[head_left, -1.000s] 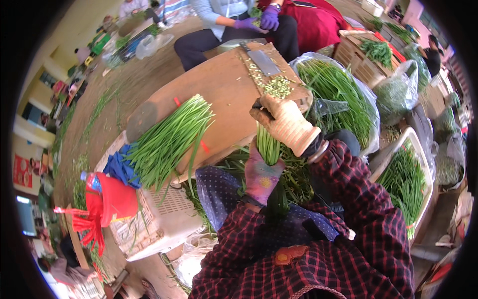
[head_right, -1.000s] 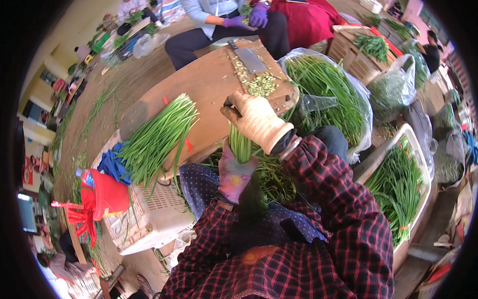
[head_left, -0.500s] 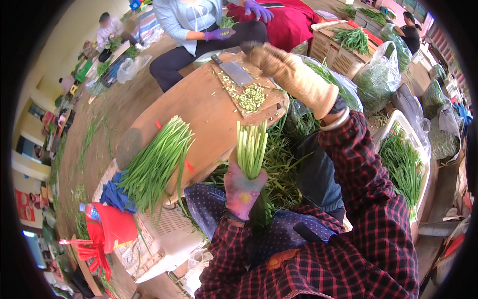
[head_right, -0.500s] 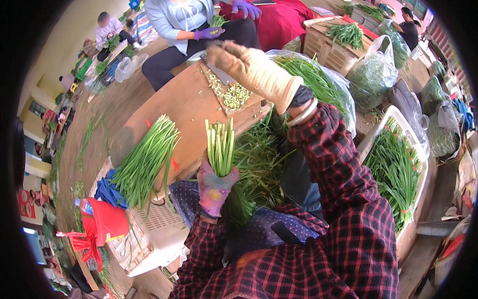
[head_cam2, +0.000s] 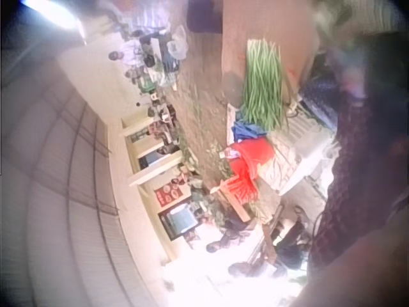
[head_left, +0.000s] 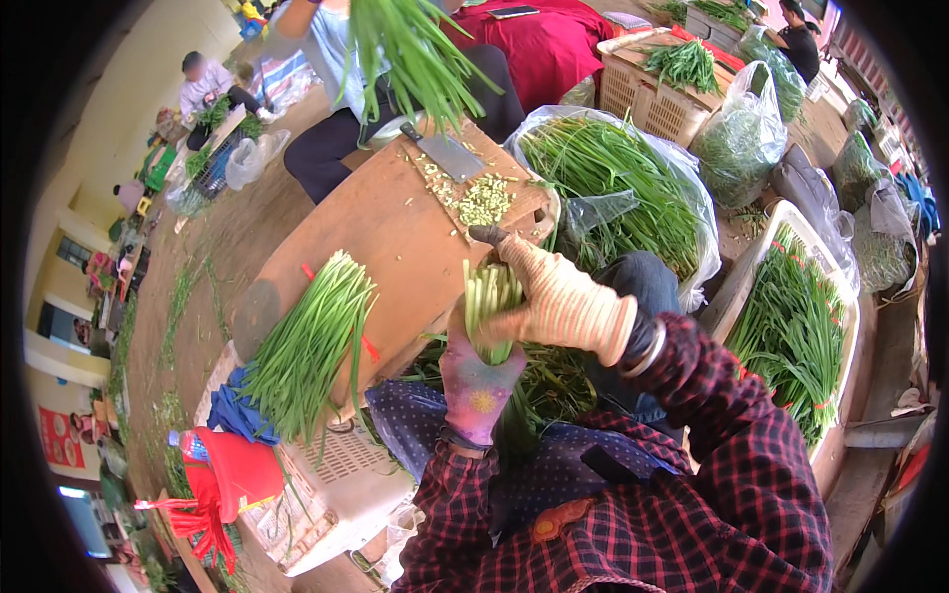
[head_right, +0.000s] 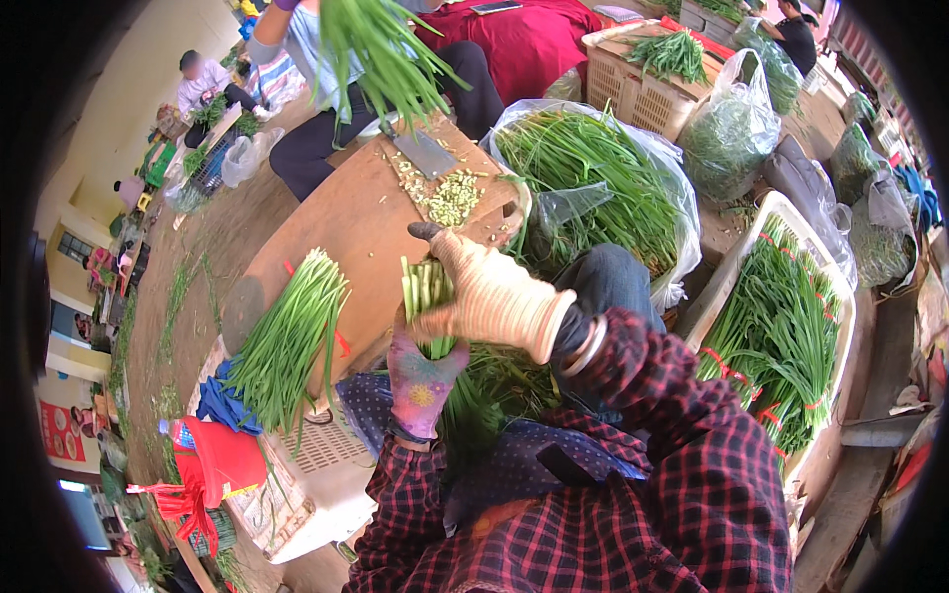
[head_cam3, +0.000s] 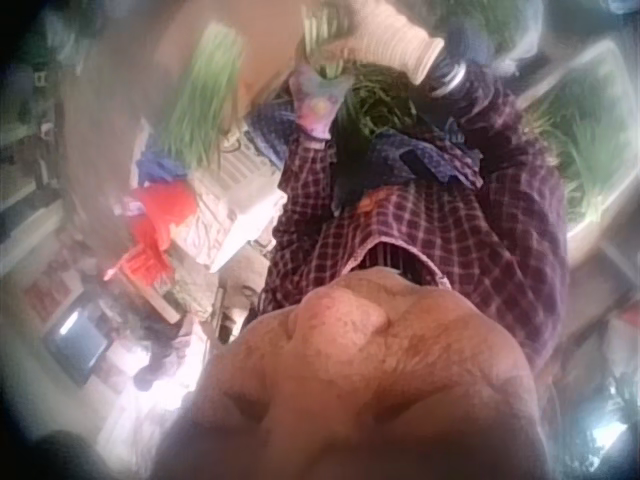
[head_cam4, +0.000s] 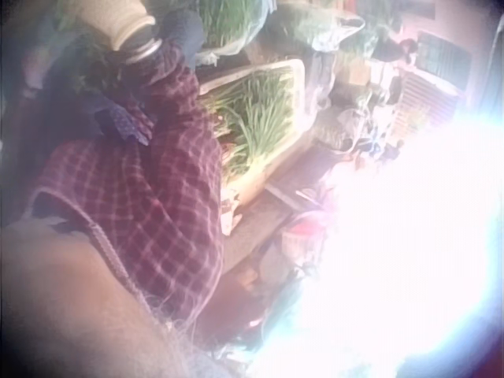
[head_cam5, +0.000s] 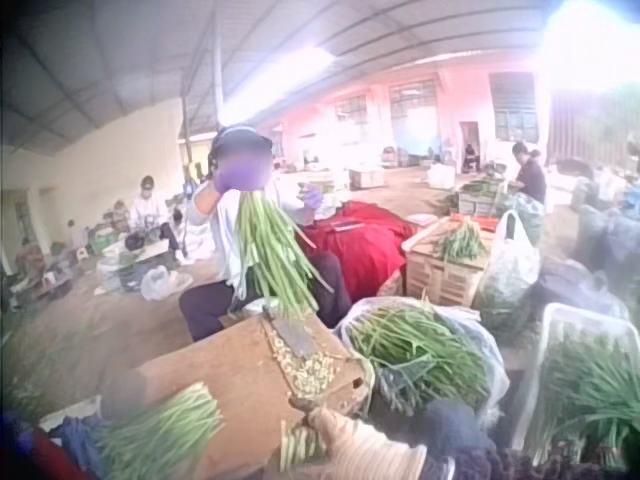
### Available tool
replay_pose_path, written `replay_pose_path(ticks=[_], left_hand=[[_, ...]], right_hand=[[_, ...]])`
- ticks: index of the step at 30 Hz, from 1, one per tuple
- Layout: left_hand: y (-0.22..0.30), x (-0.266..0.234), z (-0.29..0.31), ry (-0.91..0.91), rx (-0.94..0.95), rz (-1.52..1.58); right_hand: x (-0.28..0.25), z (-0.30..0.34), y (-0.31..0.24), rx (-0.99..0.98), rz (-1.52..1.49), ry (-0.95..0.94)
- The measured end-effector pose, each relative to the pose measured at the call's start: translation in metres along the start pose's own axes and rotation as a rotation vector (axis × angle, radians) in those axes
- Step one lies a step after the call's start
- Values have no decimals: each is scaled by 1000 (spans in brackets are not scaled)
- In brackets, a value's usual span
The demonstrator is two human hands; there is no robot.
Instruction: The person organizes bunches of chives by hand, stripping away loose leaves, evening out the ends, and securing the bundles with red ties before placing them into a plastic crate.
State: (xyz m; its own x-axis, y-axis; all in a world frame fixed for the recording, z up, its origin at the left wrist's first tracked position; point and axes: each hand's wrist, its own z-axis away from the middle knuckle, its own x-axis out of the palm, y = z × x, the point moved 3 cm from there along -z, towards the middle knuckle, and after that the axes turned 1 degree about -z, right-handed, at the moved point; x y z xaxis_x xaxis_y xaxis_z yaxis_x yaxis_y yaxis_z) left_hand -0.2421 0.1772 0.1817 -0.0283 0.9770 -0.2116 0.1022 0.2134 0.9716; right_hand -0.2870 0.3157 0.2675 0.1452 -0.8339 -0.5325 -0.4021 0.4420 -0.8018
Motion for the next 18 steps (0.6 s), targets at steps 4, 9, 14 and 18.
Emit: replay_pose_path(ticks=[4,9,14,18], left_hand=[[-4,6,7,74,59,43],[-8,3,-1,98,30,166],[1,0,2,56,2,271],[-6,0,1,-17,-46,369]], right_hand=[[13,4,11,230,-444,44],[38,14,26,363,-480,143],[42,19,29,345,-976,-28],[33,17,33,343,-1084,-141]])
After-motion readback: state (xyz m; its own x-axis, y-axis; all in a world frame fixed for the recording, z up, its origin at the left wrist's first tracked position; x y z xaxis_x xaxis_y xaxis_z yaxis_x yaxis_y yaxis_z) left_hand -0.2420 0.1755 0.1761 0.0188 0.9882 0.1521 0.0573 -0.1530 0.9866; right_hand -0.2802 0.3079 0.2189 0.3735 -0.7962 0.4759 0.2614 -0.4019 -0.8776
